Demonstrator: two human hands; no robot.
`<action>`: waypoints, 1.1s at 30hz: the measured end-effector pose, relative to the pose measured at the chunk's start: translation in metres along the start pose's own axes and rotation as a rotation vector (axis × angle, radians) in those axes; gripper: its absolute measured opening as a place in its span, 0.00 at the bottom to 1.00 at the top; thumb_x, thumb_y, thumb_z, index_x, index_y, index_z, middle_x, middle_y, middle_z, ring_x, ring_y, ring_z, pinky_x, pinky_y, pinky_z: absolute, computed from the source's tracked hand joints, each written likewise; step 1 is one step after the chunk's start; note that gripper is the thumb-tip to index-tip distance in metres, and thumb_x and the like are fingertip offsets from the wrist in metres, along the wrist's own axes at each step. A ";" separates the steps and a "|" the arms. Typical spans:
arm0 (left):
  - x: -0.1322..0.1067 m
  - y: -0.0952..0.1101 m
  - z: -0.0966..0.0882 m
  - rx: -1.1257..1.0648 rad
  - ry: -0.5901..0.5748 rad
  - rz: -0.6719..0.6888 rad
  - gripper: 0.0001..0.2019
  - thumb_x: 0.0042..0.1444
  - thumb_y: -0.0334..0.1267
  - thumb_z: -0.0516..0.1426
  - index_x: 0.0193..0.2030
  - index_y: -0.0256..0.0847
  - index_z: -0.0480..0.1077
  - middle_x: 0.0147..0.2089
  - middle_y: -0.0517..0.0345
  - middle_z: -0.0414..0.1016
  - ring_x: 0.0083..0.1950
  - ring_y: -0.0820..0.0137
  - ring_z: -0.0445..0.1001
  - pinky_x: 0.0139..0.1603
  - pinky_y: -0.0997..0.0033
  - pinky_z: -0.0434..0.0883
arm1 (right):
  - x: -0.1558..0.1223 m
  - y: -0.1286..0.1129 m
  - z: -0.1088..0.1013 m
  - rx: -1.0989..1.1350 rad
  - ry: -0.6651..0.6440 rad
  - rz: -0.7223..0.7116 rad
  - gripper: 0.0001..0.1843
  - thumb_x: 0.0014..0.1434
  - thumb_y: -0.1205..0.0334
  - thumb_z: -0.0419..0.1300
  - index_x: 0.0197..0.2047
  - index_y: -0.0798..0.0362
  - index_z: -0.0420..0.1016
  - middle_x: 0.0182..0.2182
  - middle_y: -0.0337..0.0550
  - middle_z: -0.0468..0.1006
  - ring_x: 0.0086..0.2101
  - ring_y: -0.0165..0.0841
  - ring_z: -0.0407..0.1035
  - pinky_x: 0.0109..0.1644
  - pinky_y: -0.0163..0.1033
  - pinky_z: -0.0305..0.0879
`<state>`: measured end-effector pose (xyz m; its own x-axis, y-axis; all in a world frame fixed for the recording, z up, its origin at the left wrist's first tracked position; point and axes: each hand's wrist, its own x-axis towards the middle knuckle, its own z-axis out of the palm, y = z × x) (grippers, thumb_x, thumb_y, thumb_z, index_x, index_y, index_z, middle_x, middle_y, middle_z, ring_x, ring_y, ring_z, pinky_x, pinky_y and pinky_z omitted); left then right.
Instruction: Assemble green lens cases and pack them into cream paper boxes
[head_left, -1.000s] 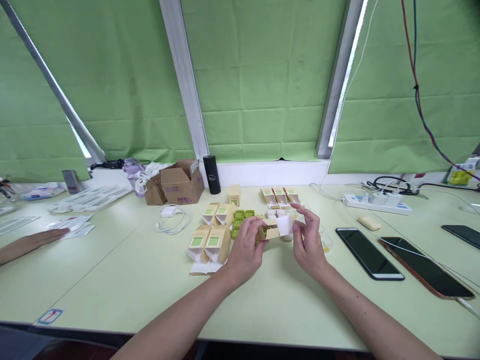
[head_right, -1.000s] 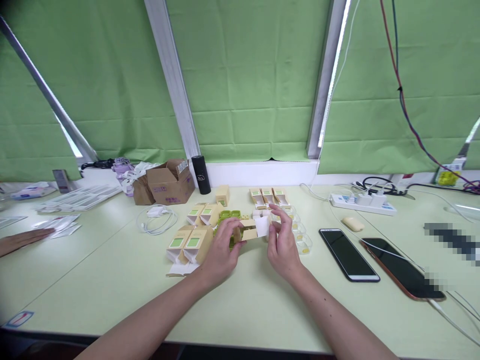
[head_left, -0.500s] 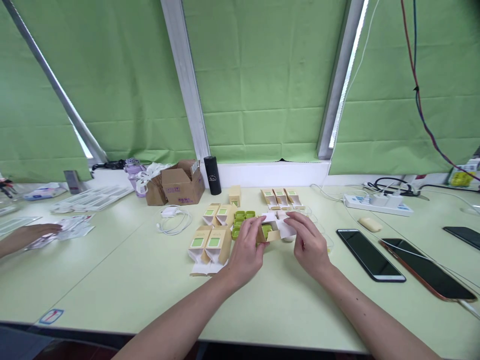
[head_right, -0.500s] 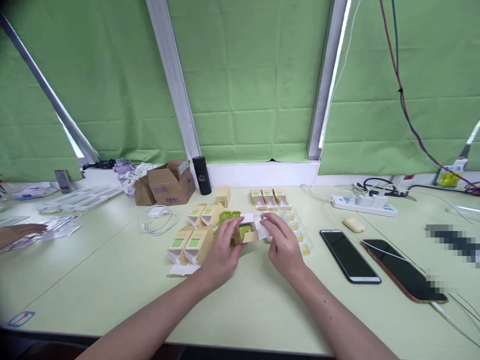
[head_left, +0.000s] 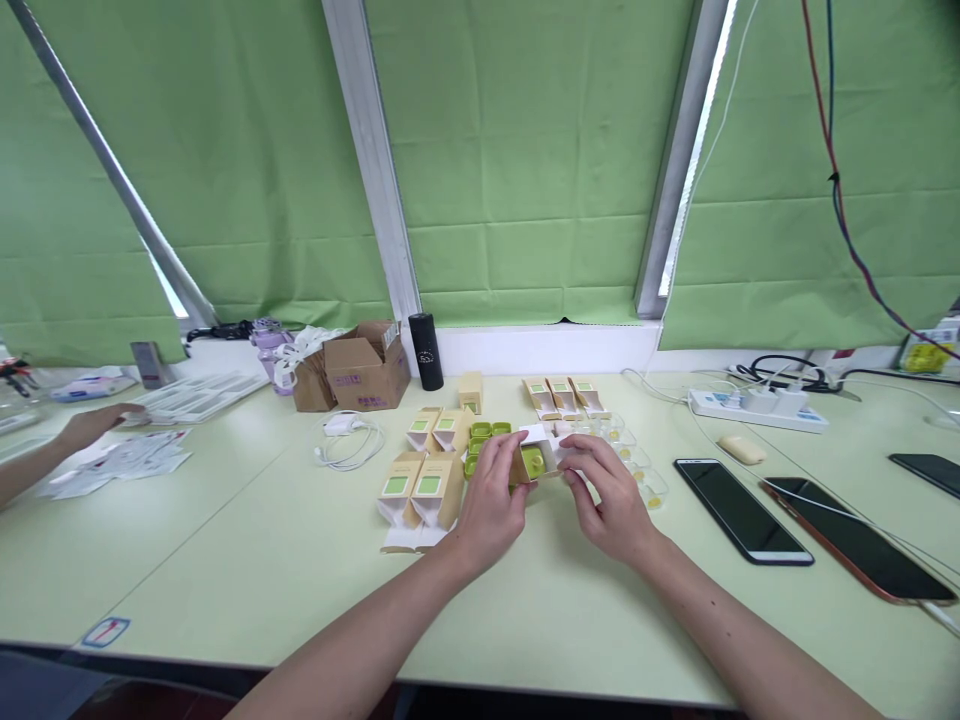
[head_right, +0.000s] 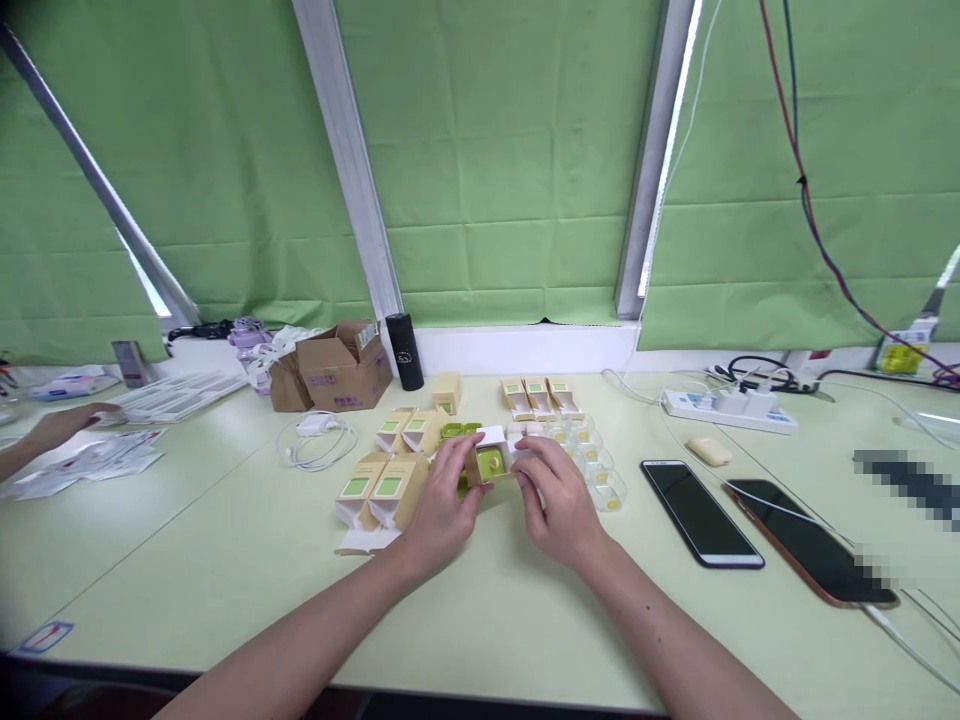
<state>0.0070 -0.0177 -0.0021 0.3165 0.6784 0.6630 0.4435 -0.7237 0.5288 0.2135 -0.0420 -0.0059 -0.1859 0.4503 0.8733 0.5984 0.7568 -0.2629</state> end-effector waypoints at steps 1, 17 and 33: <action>0.000 0.000 0.000 -0.007 -0.003 -0.011 0.33 0.62 0.24 0.57 0.72 0.49 0.61 0.67 0.45 0.68 0.69 0.55 0.70 0.69 0.48 0.73 | 0.000 -0.001 -0.001 0.012 -0.004 0.007 0.13 0.68 0.75 0.54 0.48 0.49 0.73 0.52 0.53 0.75 0.54 0.45 0.72 0.54 0.54 0.74; 0.000 0.004 -0.001 -0.039 0.015 -0.037 0.34 0.60 0.23 0.56 0.72 0.51 0.63 0.67 0.48 0.67 0.70 0.55 0.68 0.71 0.49 0.69 | 0.002 -0.004 -0.005 0.108 -0.074 0.056 0.07 0.68 0.70 0.55 0.43 0.48 0.70 0.50 0.50 0.72 0.53 0.46 0.68 0.55 0.54 0.68; -0.001 0.004 -0.001 -0.136 0.006 -0.087 0.34 0.59 0.23 0.57 0.71 0.53 0.65 0.66 0.50 0.68 0.69 0.57 0.69 0.71 0.51 0.69 | 0.002 0.000 0.002 -0.075 -0.109 -0.045 0.21 0.67 0.70 0.60 0.61 0.47 0.68 0.54 0.54 0.74 0.56 0.50 0.68 0.58 0.60 0.72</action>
<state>0.0074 -0.0212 -0.0004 0.2765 0.7386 0.6148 0.3515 -0.6731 0.6507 0.2118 -0.0403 -0.0053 -0.2949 0.4684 0.8329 0.6435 0.7417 -0.1893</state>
